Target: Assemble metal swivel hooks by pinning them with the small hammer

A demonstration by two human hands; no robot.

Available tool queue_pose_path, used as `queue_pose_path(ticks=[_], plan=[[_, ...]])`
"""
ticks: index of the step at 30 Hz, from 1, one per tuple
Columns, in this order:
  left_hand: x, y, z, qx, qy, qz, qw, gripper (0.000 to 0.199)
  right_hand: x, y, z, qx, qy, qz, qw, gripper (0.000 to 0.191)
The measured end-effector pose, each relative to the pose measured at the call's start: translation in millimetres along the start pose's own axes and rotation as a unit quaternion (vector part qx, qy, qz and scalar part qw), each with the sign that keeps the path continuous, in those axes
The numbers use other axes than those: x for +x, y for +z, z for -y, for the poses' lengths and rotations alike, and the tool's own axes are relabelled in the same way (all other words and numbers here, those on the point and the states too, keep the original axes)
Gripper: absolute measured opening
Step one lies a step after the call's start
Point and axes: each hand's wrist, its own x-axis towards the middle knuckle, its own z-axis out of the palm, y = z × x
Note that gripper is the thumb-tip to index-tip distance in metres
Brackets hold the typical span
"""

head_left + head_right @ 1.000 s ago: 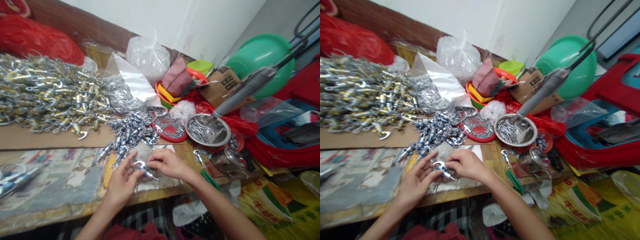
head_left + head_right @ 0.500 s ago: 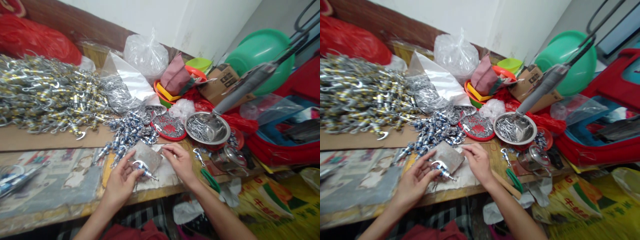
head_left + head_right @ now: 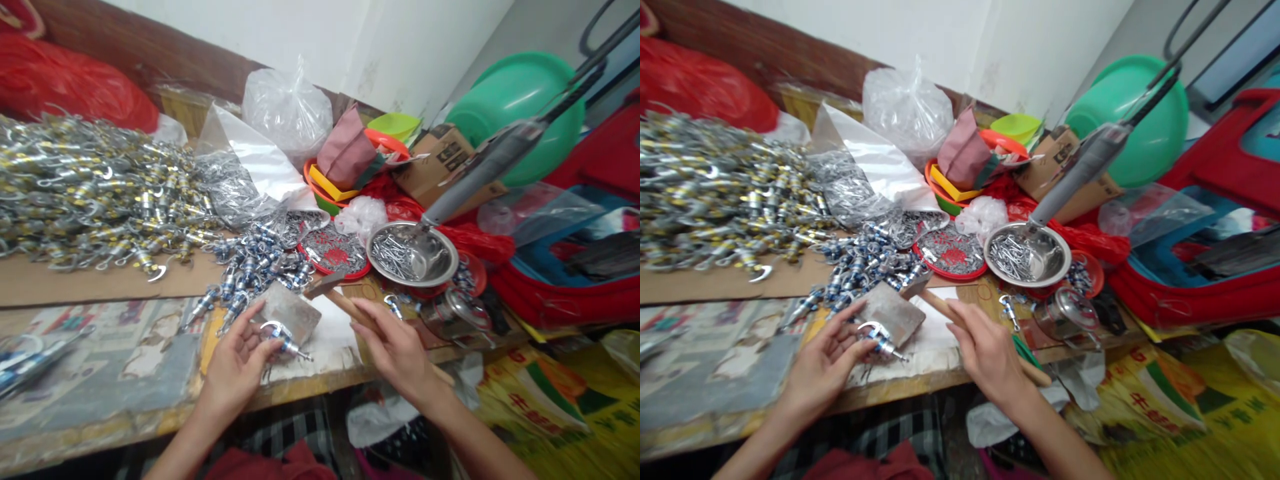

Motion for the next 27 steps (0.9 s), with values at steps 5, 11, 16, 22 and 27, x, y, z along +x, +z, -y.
queue_pose_path(ticks=[5, 11, 16, 22, 27], plan=[[0.0, 1.2, -1.6, -0.003, 0.008, -0.015, 1.0, 0.074, -4.4, 0.4, 24.7, -0.032, -0.109, 0.057, 0.992, 0.054], [1.1, 0.5, -0.3, 0.007, 0.011, -0.027, 1.0, 0.077, -12.9, 7.7, 28.1, -0.043, -0.073, 0.05, 0.995, 0.052], [0.7, -0.3, 1.1, 0.004, 0.007, -0.022, 1.0, 0.07, -22.7, 13.7, 15.4, 0.015, -0.012, 0.059, 0.998, 0.044], [4.6, -11.9, -4.4, 0.166, 0.056, -0.001, 0.985, 0.016, -19.1, 31.0, -36.6, 0.021, 0.14, 0.059, 0.988, 0.035], [9.9, -20.5, -3.2, 0.279, 0.231, -0.018, 0.932, 0.011, 28.1, 35.9, -46.7, -0.117, 0.106, 0.099, 0.982, 0.026]])
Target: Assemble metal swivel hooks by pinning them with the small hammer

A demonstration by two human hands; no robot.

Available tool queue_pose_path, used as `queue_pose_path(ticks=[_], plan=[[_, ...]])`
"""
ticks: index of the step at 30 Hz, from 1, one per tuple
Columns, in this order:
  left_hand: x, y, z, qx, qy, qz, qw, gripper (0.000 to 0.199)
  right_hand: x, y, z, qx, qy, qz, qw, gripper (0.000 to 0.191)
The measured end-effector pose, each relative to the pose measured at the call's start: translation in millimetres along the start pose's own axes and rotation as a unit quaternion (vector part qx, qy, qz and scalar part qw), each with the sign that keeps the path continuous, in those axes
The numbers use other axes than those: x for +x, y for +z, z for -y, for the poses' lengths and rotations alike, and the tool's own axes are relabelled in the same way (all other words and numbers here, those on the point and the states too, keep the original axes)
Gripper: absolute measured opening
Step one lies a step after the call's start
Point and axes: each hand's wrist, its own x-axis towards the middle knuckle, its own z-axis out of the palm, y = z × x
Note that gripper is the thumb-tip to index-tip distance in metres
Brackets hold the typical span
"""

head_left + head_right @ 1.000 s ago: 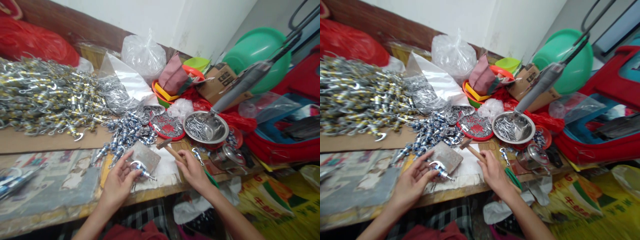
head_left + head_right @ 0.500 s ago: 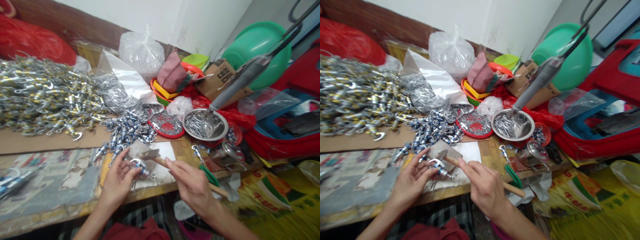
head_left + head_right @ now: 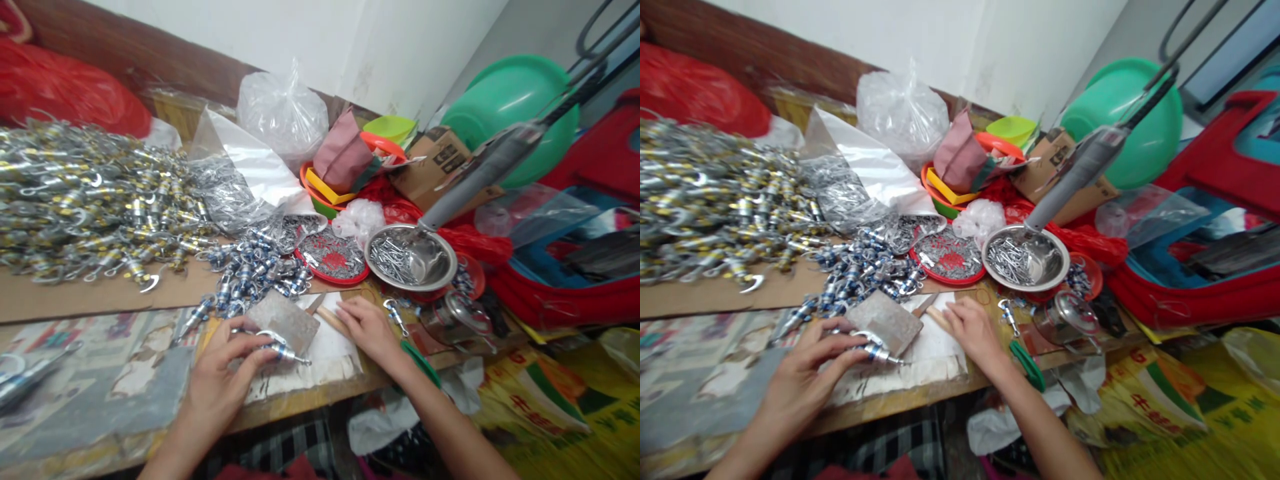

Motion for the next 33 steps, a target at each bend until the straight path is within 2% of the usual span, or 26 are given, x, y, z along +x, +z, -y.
queue_pose_path(ticks=[3, 6, 9, 11, 14, 16, 18, 20, 22, 24, 29, 31, 33], plan=[[1.7, -0.6, -0.1, 0.015, 0.029, -0.002, 0.999, 0.011, 51.4, -2.4, 5.7, -0.081, 0.035, -0.028, 0.996, 0.027], [4.2, -2.4, -2.1, -0.007, 0.013, 0.029, 0.999, 0.009, 100.0, 3.3, 7.4, -0.106, 0.065, 0.001, 0.992, 0.021], [5.7, -5.3, -3.0, -0.038, 0.001, 0.05, 0.998, 0.007, 128.6, 7.9, 8.6, -0.111, 0.083, 0.022, 0.99, 0.017], [5.4, -6.9, -2.8, -0.046, 0.002, 0.051, 0.998, 0.009, 134.1, 5.4, 10.7, -0.096, 0.086, 0.022, 0.991, 0.017], [3.9, -7.8, -3.0, -0.047, -0.003, 0.046, 0.998, 0.012, 120.8, -4.4, 21.0, -0.044, 0.072, 0.004, 0.996, 0.018], [3.3, -7.4, -4.0, -0.044, -0.014, 0.042, 0.998, 0.014, 97.5, -9.5, 35.6, 0.005, 0.051, -0.007, 0.999, 0.02], [3.4, -6.5, -5.5, -0.038, -0.03, 0.033, 0.998, 0.019, 66.6, -10.3, 55.0, 0.098, 0.018, -0.014, 0.995, 0.019], [4.2, -5.2, -7.1, -0.031, -0.037, 0.025, 0.999, 0.024, 36.0, -7.0, 73.9, 0.314, -0.045, -0.038, 0.948, 0.01], [5.1, -3.7, -8.1, -0.025, -0.032, 0.02, 0.999, 0.027, 13.4, -2.1, 87.3, 0.438, -0.085, -0.048, 0.894, 0.008], [5.7, -2.5, -8.7, -0.023, -0.019, 0.019, 0.999, 0.026, 1.9, 2.2, 93.0, 0.48, -0.094, -0.044, 0.871, 0.012], [3.6, -2.4, -11.0, -0.05, 0.006, 0.048, 0.998, 0.014, -0.8, 5.1, 88.8, 0.528, -0.094, -0.024, 0.844, 0.013], [1.7, -3.1, -12.3, -0.06, 0.008, 0.063, 0.996, 0.013, -2.7, 3.8, 87.5, 0.532, -0.09, -0.021, 0.842, 0.01], [-0.2, -4.2, -13.7, -0.072, -0.003, 0.068, 0.995, 0.013, -7.8, 1.4, 87.5, 0.515, -0.09, -0.029, 0.852, 0.007]])
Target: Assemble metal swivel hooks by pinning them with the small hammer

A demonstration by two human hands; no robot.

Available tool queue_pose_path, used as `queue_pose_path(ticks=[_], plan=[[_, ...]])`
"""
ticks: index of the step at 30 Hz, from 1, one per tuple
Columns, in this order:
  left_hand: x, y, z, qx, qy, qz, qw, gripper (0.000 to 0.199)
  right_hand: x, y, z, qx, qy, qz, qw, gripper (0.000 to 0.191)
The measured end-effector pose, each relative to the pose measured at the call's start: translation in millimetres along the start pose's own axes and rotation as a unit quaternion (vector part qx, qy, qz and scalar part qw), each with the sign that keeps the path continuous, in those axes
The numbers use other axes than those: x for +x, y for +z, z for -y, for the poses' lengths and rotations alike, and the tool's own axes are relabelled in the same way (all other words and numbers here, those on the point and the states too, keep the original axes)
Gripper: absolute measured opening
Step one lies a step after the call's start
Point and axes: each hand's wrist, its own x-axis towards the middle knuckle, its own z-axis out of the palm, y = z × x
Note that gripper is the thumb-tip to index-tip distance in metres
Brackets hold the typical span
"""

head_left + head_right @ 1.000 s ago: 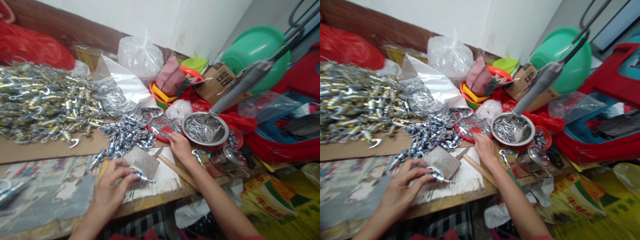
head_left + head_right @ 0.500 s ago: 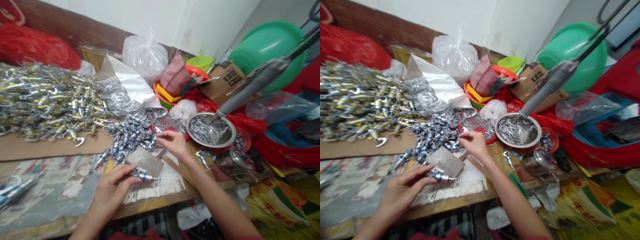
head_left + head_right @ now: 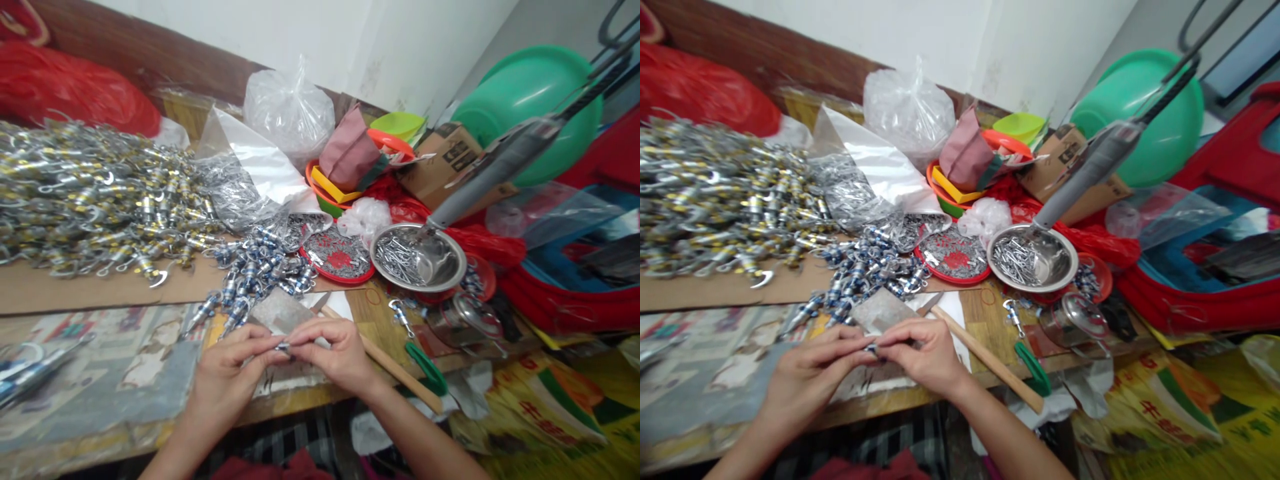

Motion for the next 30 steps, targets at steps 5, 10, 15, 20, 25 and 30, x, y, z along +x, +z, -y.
queue_pose_path(ticks=[5, 10, 15, 20, 25, 30], plan=[[-3.7, -4.5, -5.7, -0.043, -0.025, -0.008, 0.999, 0.013, -16.9, -2.1, 6.4, -0.116, -0.134, -0.013, 0.984, 0.025], [-2.4, -8.7, -13.2, 0.002, 0.0, 0.026, 1.0, 0.009, -25.1, -5.4, 3.2, -0.278, -0.313, 0.043, 0.907, 0.019], [0.7, -12.2, -18.8, 0.071, 0.062, 0.043, 0.995, 0.011, -22.4, -9.8, 3.9, -0.291, -0.331, 0.048, 0.897, 0.019], [-0.4, -10.6, -21.6, 0.003, -0.027, 0.056, 0.998, 0.011, -22.0, -4.8, 2.1, -0.206, -0.244, -0.007, 0.948, 0.017], [-7.5, 1.1, -13.6, -0.164, -0.22, 0.021, 0.961, 0.047, -21.4, 0.8, 5.3, -0.136, -0.099, -0.027, 0.985, 0.01], [-6.9, 7.9, -1.3, -0.239, -0.261, 0.03, 0.935, 0.059, 16.1, -32.0, -2.9, -0.309, -0.026, 0.01, 0.951, 0.015]])
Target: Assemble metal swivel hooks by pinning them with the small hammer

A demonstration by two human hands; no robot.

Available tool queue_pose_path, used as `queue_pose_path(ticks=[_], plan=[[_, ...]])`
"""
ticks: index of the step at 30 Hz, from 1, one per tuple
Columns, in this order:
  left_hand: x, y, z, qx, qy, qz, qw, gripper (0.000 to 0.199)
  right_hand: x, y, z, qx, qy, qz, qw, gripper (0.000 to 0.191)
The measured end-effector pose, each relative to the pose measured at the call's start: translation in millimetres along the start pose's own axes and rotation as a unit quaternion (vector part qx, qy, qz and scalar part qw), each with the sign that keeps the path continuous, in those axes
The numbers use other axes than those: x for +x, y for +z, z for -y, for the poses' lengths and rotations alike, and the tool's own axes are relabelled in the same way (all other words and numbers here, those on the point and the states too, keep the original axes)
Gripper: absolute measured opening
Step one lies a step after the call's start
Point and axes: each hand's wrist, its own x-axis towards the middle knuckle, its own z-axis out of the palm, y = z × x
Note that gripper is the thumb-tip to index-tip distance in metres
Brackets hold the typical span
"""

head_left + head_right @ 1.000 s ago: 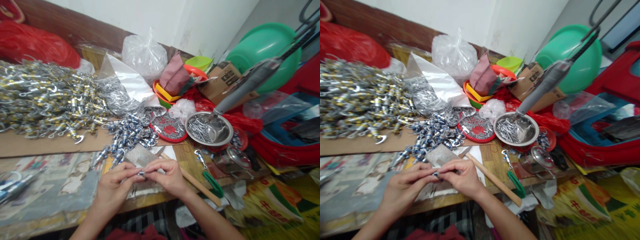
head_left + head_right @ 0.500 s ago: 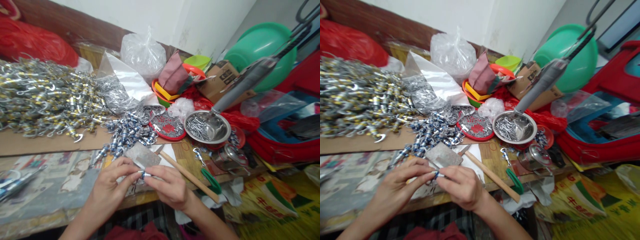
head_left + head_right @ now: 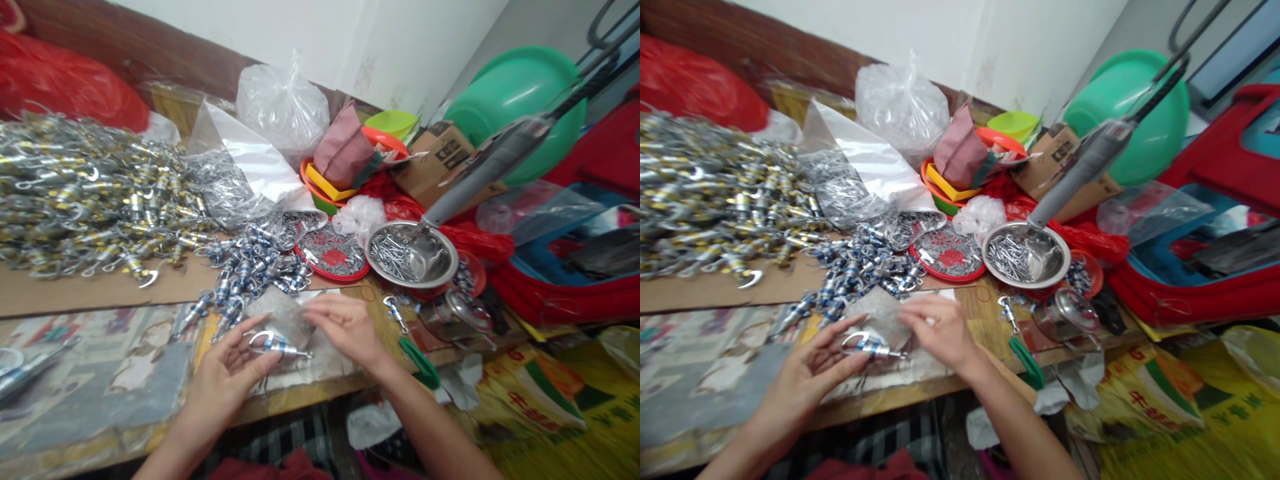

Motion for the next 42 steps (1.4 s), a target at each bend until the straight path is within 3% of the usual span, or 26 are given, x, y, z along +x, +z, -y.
queue_pose_path(ticks=[2, 4, 8, 15, 19, 24, 28, 34, 38, 42], plan=[[2.9, -1.0, 0.4, -0.005, -0.004, 0.004, 1.0, 0.062, 25.7, -9.8, -23.9, -0.197, 0.086, -0.007, 0.977, 0.025], [4.6, -1.7, -1.0, 0.004, -0.003, 0.0, 1.0, 0.064, 50.4, -14.0, -47.2, -0.271, 0.136, 0.011, 0.953, 0.027], [5.1, -2.5, -4.8, 0.001, -0.012, -0.009, 1.0, 0.069, 81.1, -3.9, -70.6, -0.337, 0.177, 0.061, 0.923, 0.022], [4.2, -2.5, -9.7, -0.031, -0.026, -0.01, 0.999, 0.072, 91.8, 8.2, -63.3, -0.376, 0.188, 0.1, 0.902, 0.028], [4.8, -2.2, -11.8, -0.028, -0.031, -0.007, 0.999, 0.074, 93.8, 8.6, -70.3, -0.357, 0.19, 0.095, 0.91, 0.029], [5.2, -2.0, -10.7, -0.036, -0.027, -0.008, 0.999, 0.075, 93.7, -2.0, -79.5, -0.281, 0.169, 0.073, 0.942, 0.02], [5.1, -1.5, -8.9, -0.053, -0.028, -0.003, 0.998, 0.074, 68.8, -10.4, -53.8, -0.201, 0.122, 0.043, 0.971, 0.02], [5.4, -1.2, -8.1, -0.048, -0.015, -0.003, 0.999, 0.073, 11.3, -4.2, 5.1, -0.004, -0.014, 0.109, 0.994, 0.012], [5.7, -1.3, -5.4, -0.051, -0.003, -0.003, 0.999, 0.076, 4.8, 4.5, 14.1, 0.008, -0.057, 0.166, 0.984, 0.013], [4.8, -0.5, -4.2, -0.064, 0.003, -0.006, 0.998, 0.076, 11.6, 17.8, 11.9, 0.025, -0.058, 0.171, 0.983, 0.012]])
